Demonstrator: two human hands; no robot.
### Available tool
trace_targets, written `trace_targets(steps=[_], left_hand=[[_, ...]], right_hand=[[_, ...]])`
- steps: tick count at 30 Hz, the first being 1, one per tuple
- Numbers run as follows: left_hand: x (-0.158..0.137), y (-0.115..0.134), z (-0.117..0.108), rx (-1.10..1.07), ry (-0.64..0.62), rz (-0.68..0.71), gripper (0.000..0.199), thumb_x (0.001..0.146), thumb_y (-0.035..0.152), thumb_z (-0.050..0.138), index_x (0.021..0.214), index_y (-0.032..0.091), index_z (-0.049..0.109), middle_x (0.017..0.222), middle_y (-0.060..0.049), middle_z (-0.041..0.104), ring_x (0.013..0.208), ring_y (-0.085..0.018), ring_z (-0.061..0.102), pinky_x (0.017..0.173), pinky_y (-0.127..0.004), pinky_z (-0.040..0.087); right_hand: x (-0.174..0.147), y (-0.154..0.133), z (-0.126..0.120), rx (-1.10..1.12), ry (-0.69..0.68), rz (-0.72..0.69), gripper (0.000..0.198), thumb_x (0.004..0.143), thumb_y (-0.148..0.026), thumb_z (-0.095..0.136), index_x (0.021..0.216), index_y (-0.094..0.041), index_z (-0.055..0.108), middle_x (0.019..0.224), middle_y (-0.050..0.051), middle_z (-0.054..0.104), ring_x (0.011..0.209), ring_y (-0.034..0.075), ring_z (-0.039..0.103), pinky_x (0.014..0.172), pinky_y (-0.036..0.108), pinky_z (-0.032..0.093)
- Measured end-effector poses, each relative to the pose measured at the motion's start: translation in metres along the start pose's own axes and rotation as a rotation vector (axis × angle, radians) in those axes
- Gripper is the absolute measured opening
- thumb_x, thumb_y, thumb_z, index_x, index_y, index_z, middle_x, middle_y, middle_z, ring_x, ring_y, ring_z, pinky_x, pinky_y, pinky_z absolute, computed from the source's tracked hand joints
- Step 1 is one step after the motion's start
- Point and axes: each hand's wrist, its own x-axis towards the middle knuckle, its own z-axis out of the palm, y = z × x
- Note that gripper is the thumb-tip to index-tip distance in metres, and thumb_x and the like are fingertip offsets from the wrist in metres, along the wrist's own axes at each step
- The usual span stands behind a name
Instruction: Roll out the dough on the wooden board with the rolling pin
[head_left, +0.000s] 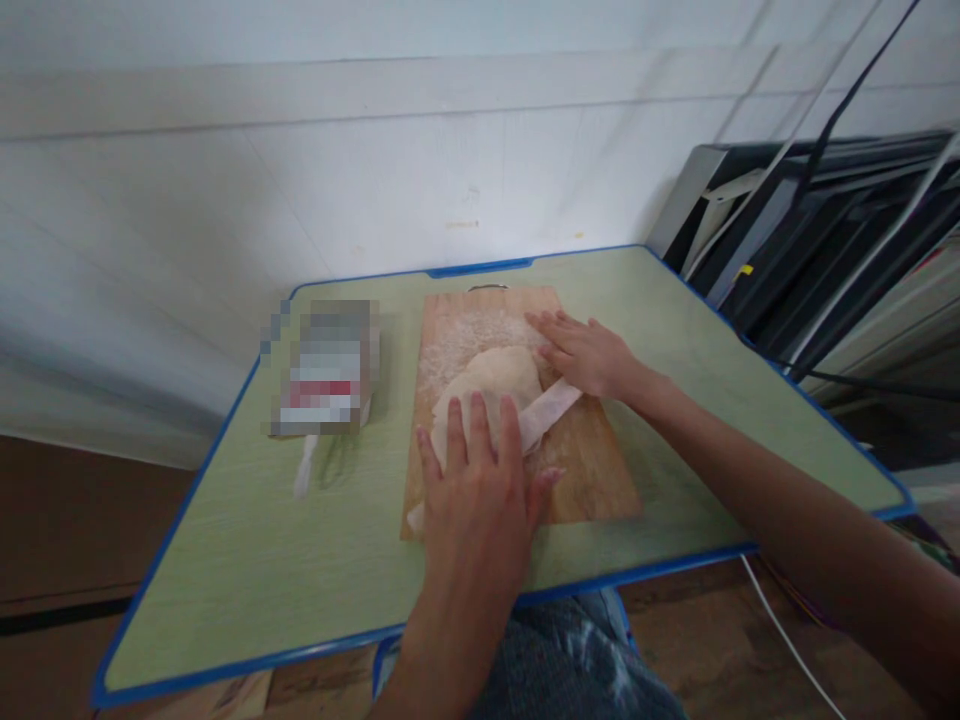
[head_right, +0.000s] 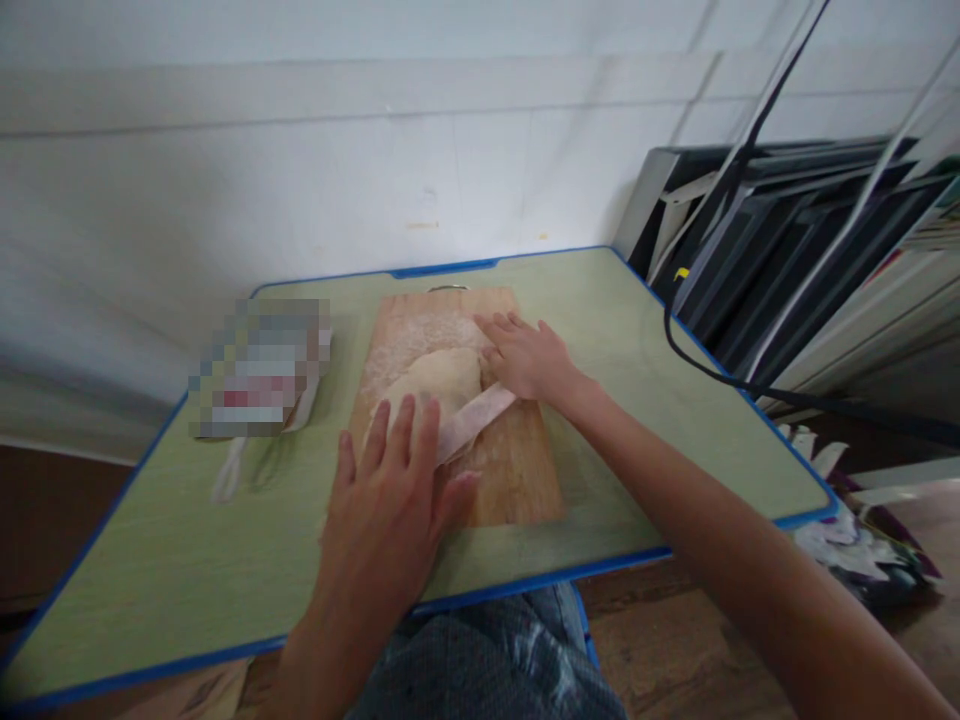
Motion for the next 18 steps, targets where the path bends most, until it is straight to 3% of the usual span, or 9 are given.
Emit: trace_targets(steps=[7, 14, 18], left_hand=[[0.014, -0.013, -0.001, 0.007, -0.042, -0.065, 0.061, 0.092, 0.046, 0.040, 0.141, 0.009, 0.033, 0.142, -0.017, 0.042, 0.133, -0.037, 0.034, 0.102, -0.062, 0.032], [-0.003, 0.011, -0.001, 0.068, -0.042, -0.065, 0.077, 0.081, 0.054, 0.056, 0.138, 0.004, 0.039, 0.143, -0.025, 0.037, 0.130, -0.043, 0.036, 0.103, -0.061, 0.032], [0.008, -0.001, -0.001, 0.027, -0.054, -0.084, 0.068, 0.088, 0.051, 0.046, 0.137, 0.006, 0.039, 0.141, -0.022, 0.041, 0.131, -0.040, 0.037, 0.102, -0.060, 0.033]], right_hand=[[0.024, -0.010, -0.005, -0.032, 0.025, -0.021, 0.056, 0.094, -0.034, 0.027, 0.147, -0.017, 0.024, 0.152, 0.013, 0.027, 0.138, 0.028, 0.023, 0.107, 0.055, 0.024], [-0.011, 0.003, 0.003, -0.009, 0.032, -0.004, 0.054, 0.095, -0.030, 0.021, 0.148, -0.020, 0.020, 0.152, 0.008, 0.026, 0.139, 0.025, 0.023, 0.107, 0.054, 0.024], [0.013, -0.005, 0.000, -0.018, 0.027, -0.030, 0.056, 0.094, -0.032, 0.025, 0.148, -0.017, 0.021, 0.152, 0.011, 0.027, 0.138, 0.027, 0.024, 0.107, 0.053, 0.026]])
